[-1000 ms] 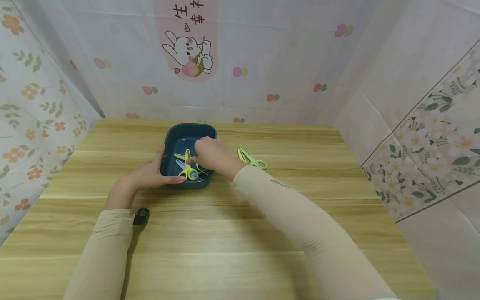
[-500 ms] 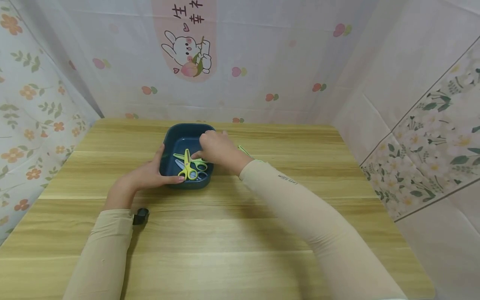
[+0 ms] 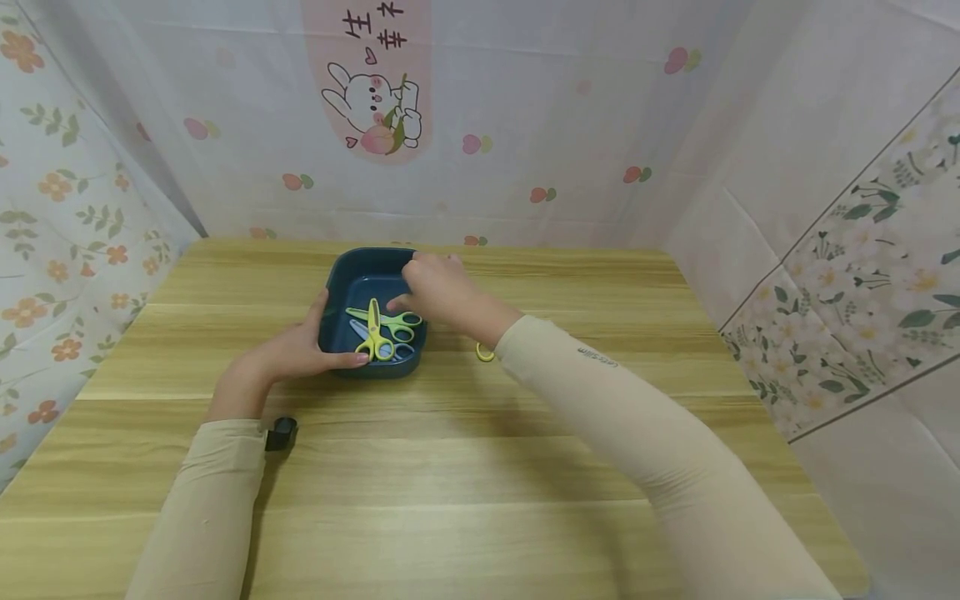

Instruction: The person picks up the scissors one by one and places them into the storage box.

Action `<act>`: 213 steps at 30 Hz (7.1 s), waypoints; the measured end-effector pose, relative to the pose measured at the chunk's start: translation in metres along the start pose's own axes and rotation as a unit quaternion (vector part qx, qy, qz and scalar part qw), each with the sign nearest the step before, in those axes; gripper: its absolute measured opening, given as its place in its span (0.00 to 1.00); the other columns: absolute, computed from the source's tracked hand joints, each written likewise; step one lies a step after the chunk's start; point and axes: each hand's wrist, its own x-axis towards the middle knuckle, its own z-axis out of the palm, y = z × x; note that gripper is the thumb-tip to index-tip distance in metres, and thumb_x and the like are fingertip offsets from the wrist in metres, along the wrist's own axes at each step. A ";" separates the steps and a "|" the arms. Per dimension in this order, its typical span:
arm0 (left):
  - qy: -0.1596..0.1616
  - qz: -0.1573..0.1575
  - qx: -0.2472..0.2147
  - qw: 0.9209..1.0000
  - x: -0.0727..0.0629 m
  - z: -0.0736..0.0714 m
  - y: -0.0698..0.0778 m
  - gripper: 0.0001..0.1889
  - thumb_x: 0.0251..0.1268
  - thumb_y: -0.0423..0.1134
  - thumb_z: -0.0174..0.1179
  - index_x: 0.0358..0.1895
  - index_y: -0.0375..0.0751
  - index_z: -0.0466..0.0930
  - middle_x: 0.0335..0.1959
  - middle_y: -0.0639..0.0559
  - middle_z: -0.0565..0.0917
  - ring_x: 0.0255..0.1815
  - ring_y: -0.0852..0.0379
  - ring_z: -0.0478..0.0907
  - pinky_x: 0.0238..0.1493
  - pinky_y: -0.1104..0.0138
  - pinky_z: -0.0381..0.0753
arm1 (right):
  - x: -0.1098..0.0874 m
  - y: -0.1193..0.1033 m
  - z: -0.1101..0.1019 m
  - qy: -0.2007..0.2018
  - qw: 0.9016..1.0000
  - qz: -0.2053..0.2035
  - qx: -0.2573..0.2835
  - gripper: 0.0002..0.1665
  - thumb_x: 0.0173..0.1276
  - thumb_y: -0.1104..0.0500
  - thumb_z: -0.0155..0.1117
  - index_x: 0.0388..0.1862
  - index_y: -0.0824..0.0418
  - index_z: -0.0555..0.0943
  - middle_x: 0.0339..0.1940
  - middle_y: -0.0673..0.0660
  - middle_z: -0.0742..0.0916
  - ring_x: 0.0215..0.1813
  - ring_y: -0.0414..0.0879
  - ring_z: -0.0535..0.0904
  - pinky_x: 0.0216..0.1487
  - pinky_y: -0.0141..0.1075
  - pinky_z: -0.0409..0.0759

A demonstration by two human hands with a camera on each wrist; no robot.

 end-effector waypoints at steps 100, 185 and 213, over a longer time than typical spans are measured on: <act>-0.005 -0.009 -0.004 1.000 -0.001 0.001 0.001 0.76 0.59 0.76 0.66 0.85 0.44 0.15 0.85 0.19 0.46 0.83 0.19 0.53 0.79 0.29 0.61 | -0.079 0.147 0.077 -0.064 0.976 0.144 0.151 0.48 0.70 0.29 0.69 0.64 0.70 0.80 0.58 0.65 0.79 0.49 0.54 0.77 0.53 0.48 0.80; 0.000 -0.010 0.004 1.000 -0.001 -0.001 0.000 0.75 0.60 0.77 0.66 0.85 0.44 0.15 0.84 0.17 0.48 0.81 0.18 0.56 0.78 0.30 0.63 | -0.004 0.050 0.004 0.003 0.996 0.037 0.086 0.36 0.69 0.36 0.75 0.56 0.66 0.85 0.62 0.61 0.81 0.55 0.51 0.80 0.60 0.43 0.84; -0.003 0.000 -0.001 1.000 0.000 0.001 0.000 0.75 0.61 0.76 0.65 0.85 0.45 0.14 0.83 0.17 0.50 0.80 0.19 0.59 0.77 0.30 0.65 | 0.037 0.018 0.036 -0.012 0.999 0.050 -0.007 0.49 0.76 0.40 0.69 0.88 0.50 0.60 0.84 0.63 0.67 0.82 0.56 0.68 0.77 0.50 0.77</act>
